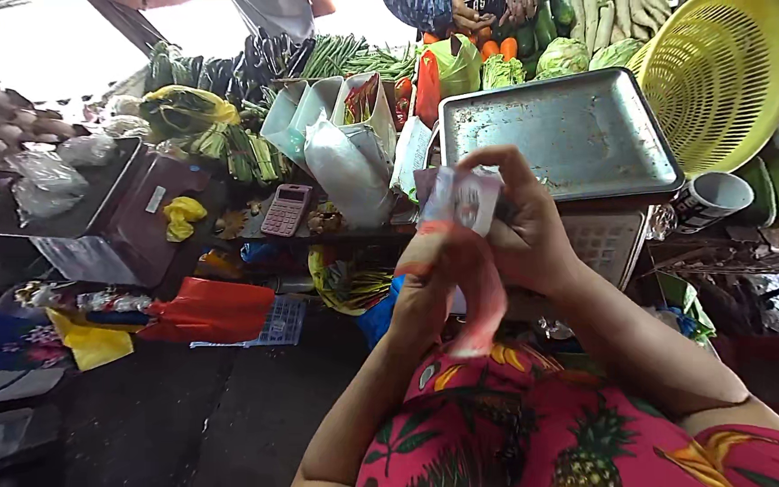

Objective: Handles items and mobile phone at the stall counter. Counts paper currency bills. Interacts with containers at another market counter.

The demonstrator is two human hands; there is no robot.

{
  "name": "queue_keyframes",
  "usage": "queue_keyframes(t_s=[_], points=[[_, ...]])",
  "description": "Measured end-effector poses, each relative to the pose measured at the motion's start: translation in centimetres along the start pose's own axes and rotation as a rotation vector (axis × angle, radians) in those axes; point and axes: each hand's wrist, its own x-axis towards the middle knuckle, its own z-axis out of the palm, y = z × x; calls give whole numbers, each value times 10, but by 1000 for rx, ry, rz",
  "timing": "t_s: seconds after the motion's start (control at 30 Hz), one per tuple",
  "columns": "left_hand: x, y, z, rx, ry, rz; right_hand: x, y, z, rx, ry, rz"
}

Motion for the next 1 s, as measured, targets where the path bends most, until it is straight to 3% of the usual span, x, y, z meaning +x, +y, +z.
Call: queue_keyframes(t_s=[0.13,0.3,0.5,0.6,0.67,0.73,0.83,0.9,1.0], points=[[17,9,-16,-23,102,148,-20,7,-1,82,-38,6],[19,20,-21,27,178,152,-34,15,-2,127,-56,48],[25,19,-22,512,48,340,-26,11,-11,158,-142,164],[25,17,-11,572,118,341,-27,11,7,140,-102,169],[27,18,-3,420,225,240,-29,11,14,120,-30,143],[23,14,-1,184,198,125,-31,12,16,38,-19,54],[11,3,2,30,142,10,-33,6,19,-173,-148,-108],[10,6,6,56,108,3,-35,3,17,-218,-210,-138],[14,11,3,43,83,111,-39,3,15,-79,-126,-49]])
